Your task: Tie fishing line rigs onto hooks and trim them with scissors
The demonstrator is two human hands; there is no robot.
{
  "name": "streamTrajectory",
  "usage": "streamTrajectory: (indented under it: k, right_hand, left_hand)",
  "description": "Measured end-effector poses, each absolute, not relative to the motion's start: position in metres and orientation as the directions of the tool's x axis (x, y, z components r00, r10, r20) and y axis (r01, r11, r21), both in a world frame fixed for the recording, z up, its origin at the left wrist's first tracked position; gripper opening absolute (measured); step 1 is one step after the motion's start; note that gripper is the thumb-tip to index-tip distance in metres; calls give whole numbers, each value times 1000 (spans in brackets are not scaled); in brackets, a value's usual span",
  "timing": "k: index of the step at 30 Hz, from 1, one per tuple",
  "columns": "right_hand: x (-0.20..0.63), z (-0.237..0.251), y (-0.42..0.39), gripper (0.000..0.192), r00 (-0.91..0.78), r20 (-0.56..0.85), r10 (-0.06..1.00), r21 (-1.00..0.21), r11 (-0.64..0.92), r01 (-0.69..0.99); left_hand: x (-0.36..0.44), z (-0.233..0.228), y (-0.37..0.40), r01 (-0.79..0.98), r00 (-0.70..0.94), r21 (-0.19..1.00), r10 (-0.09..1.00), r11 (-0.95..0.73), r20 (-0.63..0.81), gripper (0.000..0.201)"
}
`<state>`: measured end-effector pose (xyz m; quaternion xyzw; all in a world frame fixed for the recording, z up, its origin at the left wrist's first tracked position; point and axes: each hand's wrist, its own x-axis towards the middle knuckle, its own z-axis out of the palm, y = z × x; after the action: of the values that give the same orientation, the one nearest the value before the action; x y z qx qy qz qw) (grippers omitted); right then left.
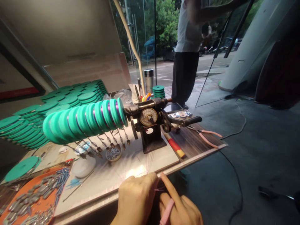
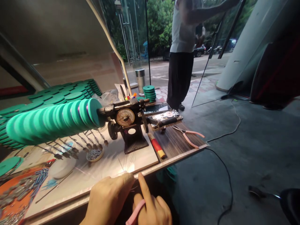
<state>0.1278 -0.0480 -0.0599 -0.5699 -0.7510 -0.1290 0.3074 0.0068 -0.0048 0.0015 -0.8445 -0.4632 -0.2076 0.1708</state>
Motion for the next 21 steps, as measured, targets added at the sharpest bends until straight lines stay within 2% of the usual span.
streamTrajectory:
  k: [6, 10, 16, 21]
  right_hand:
    - [129, -60, -47, 30, -122, 652, 748, -220, 341, 914]
    - [129, -62, -46, 28, -102, 650, 753, -267, 352, 897]
    - [130, -60, -46, 28, -110, 667, 737, -260, 369, 892]
    - [129, -61, -47, 28, -107, 646, 756, -267, 355, 896]
  left_hand:
    - [4, 1, -6, 874, 479, -174, 743, -454, 467, 24]
    - [5, 3, -7, 885, 464, -185, 773, -428, 433, 21]
    - [4, 6, -6, 883, 469, -199, 794, -425, 387, 18]
    - [4, 5, -7, 876, 481, -208, 776, -434, 408, 18]
